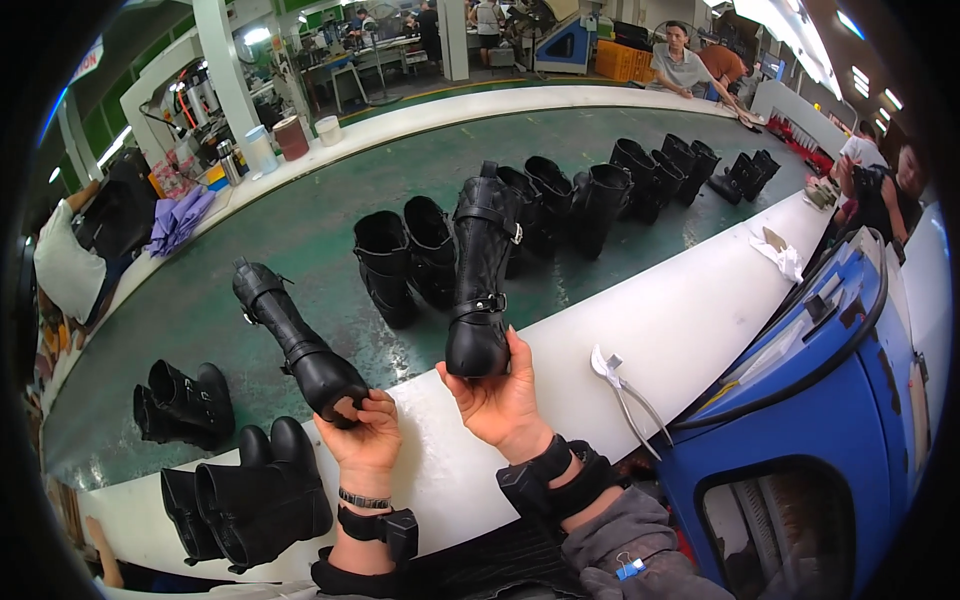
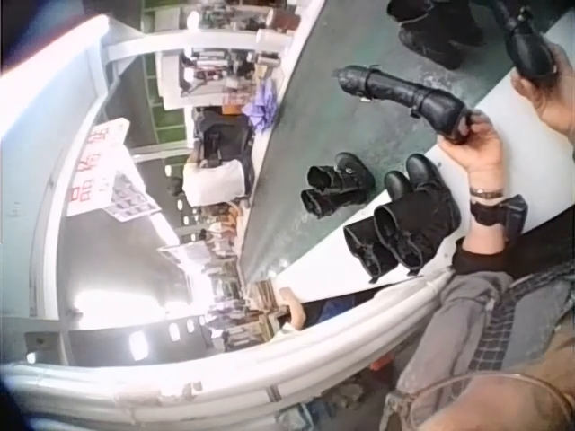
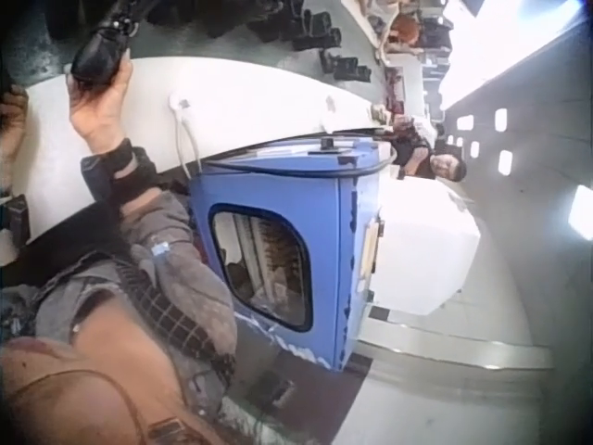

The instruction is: Inspect pairs of black boots for quality control at a factory conveyor belt.

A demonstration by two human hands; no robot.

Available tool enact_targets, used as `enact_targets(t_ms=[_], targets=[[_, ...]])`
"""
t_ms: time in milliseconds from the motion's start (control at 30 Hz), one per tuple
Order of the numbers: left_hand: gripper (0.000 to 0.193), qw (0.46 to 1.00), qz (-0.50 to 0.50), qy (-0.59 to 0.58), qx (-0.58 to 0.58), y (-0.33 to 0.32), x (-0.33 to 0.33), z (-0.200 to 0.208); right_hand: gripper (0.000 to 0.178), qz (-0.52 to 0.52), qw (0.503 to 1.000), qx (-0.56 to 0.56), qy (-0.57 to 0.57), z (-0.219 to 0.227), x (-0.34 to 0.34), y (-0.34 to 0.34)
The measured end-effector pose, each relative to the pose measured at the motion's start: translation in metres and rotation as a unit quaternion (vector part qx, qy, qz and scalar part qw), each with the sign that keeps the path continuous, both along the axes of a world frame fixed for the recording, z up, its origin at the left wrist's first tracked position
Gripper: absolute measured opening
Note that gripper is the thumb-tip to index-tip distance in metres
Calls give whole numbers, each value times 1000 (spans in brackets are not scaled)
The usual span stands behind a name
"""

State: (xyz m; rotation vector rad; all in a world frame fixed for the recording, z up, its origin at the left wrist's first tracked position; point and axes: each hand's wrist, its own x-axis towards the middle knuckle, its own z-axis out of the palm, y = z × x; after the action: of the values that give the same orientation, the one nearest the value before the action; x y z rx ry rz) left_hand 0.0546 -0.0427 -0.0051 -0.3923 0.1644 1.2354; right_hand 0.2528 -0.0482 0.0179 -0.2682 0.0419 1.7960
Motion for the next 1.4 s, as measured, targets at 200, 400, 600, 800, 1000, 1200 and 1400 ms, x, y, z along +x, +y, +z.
enact_targets(t_ms=[200, 400, 600, 800, 1000, 1200, 1400], targets=[[65, 999, 30, 46, 5, 0, 4, -4, 56, 14, 1000, 9, 5, -2, 0, 1], [66, 999, 20, 22, 15, -1, 3, -3, 56, 11, 1000, 4, -7, -5, -1, 1], [70, 998, 21, 63, 4, 2, 3, -9, 55, 18, 1000, 8, -18, -8, -1, 1], [52, 981, -11, 189, 49, 9, 3, -2, 62, 35, 998, 14, -46, -9, -4, 0], [40, 959, -44, 214, 183, -5, 1, 3, 70, 113, 992, -28, -41, -18, 10, -36], [48, 954, -76, 225, 183, -33, -13, -9, 58, 81, 988, -53, -122, -23, 56, -71], [38, 946, -56, 294, 128, -63, -31, -13, 53, -5, 992, -56, -116, -37, 78, -75]])
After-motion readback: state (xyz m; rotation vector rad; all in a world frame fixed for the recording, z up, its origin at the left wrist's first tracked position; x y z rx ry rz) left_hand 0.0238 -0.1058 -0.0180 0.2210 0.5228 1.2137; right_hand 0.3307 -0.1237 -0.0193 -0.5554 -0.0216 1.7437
